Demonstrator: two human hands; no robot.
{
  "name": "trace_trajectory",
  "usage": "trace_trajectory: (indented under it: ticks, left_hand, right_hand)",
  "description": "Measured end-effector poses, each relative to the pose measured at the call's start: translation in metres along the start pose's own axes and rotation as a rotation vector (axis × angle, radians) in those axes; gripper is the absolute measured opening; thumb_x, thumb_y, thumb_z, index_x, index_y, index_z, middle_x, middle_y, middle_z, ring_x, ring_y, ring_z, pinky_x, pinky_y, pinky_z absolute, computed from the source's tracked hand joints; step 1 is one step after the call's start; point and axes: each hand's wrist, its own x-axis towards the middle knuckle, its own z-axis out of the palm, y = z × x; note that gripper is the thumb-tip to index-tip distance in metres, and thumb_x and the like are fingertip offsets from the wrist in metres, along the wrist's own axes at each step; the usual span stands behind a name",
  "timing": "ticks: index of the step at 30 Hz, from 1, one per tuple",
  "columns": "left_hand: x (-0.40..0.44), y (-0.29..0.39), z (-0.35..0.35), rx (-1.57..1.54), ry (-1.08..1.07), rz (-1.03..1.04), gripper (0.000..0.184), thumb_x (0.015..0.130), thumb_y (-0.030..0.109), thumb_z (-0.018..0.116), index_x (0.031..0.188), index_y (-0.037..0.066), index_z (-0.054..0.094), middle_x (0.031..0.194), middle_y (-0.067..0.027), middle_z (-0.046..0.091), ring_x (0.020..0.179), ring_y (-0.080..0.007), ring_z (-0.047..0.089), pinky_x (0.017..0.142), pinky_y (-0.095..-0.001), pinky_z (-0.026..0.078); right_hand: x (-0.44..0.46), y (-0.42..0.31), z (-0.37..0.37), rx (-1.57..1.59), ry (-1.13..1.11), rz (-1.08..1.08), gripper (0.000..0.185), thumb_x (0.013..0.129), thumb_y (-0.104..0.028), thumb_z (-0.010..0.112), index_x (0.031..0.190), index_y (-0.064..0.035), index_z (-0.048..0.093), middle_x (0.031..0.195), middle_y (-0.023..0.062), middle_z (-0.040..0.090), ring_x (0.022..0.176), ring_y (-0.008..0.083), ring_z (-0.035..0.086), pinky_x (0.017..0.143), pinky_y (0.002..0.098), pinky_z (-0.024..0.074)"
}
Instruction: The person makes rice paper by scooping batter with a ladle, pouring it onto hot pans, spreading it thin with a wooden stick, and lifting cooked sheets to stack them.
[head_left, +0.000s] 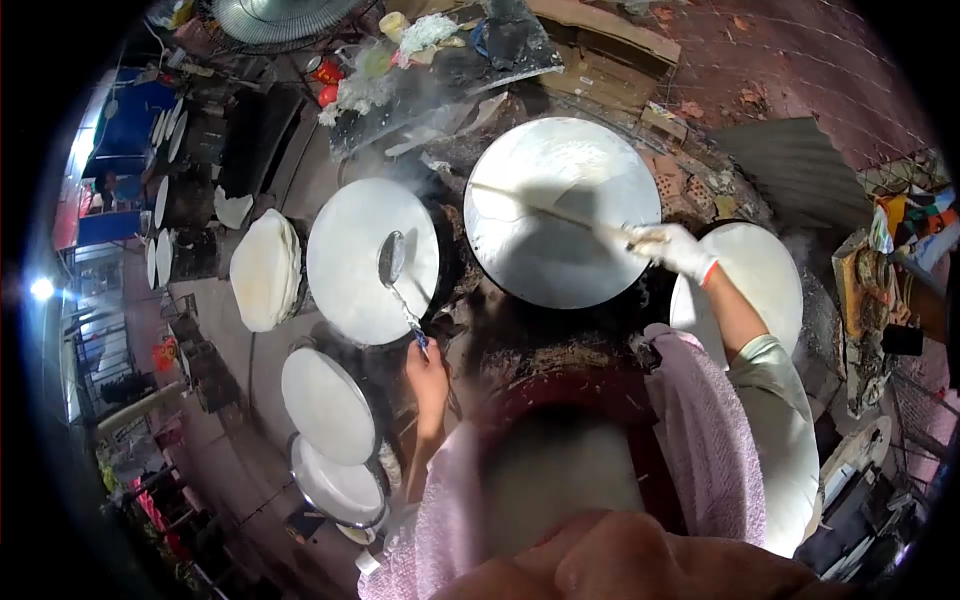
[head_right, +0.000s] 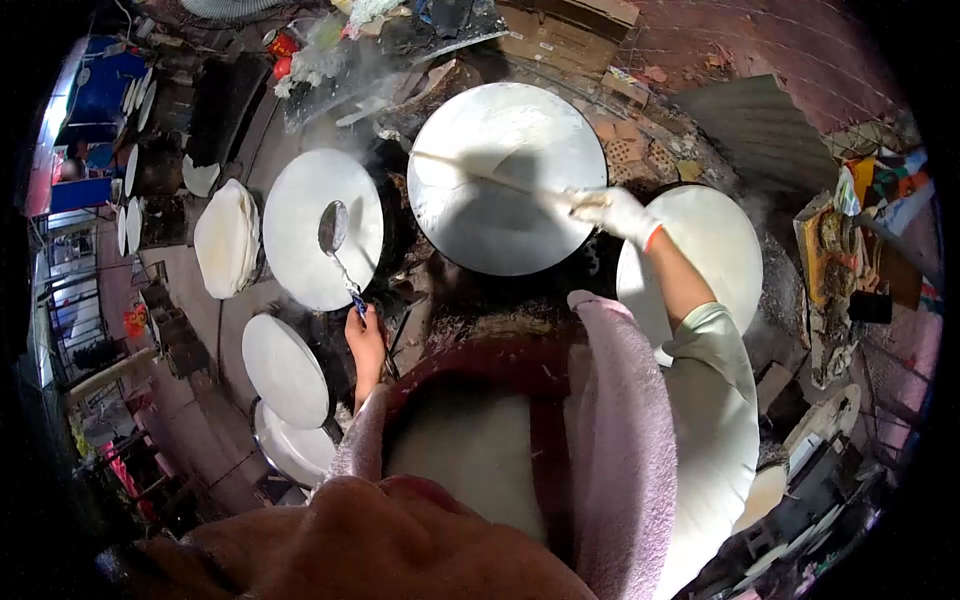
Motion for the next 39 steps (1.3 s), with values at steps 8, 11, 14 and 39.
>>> trace_trajectory:
  ticks: [8, 11, 14, 39]
  left_hand:
    - [-0.009, -0.011, -0.009, 0.26, -0.03, 0.026, 0.02, 0.095, 0.017, 0.055, 0.088, -0.001, 0.055, 0.058, -0.0087, 0.052, 0.046, -0.0149, 0.05, 0.045, -0.0325, 0.039]
    - [-0.019, -0.014, -0.006, 0.341, 0.054, 0.098, 0.02, 0.093, 0.017, 0.056, 0.092, -0.003, 0.056, 0.062, -0.0121, 0.055, 0.054, -0.0189, 0.054, 0.052, -0.0356, 0.042]
    - [-0.001, -0.032, -0.012, 0.464, -0.011, 0.13, 0.021, 0.091, 0.017, 0.057, 0.093, -0.004, 0.056, 0.074, -0.0223, 0.059, 0.067, -0.0356, 0.058, 0.06, -0.0415, 0.045]
    - [-0.028, -0.005, 0.022, 1.025, -0.464, 0.421, 0.021, 0.089, 0.018, 0.056, 0.093, -0.001, 0.048, 0.065, -0.0238, 0.06, 0.063, -0.0433, 0.061, 0.057, -0.0531, 0.049]
  right_hand:
    - [0.025, -0.024, -0.004, -0.109, -0.087, 0.146, 0.041, 0.088, -0.013, 0.067, 0.126, -0.0009, 0.059, 0.112, 0.002, 0.066, 0.097, 0.0058, 0.059, 0.07, 0.0201, 0.0444]
    - [0.024, 0.017, -0.034, -0.101, -0.142, 0.127, 0.039, 0.086, -0.01, 0.068, 0.124, -0.0045, 0.061, 0.106, 0.0, 0.067, 0.079, 0.0053, 0.061, 0.055, 0.0187, 0.042]
    - [0.039, -0.013, -0.045, -0.135, 0.005, -0.155, 0.038, 0.086, -0.015, 0.068, 0.121, -0.0014, 0.062, 0.126, 0.0098, 0.061, 0.11, 0.0152, 0.058, 0.086, 0.0258, 0.0475]
    - [-0.05, 0.026, 0.003, -0.041, -0.104, 0.116, 0.042, 0.081, -0.002, 0.071, 0.122, -0.0013, 0.061, 0.093, 0.003, 0.067, 0.066, 0.0054, 0.052, 0.054, 0.0213, 0.0409]
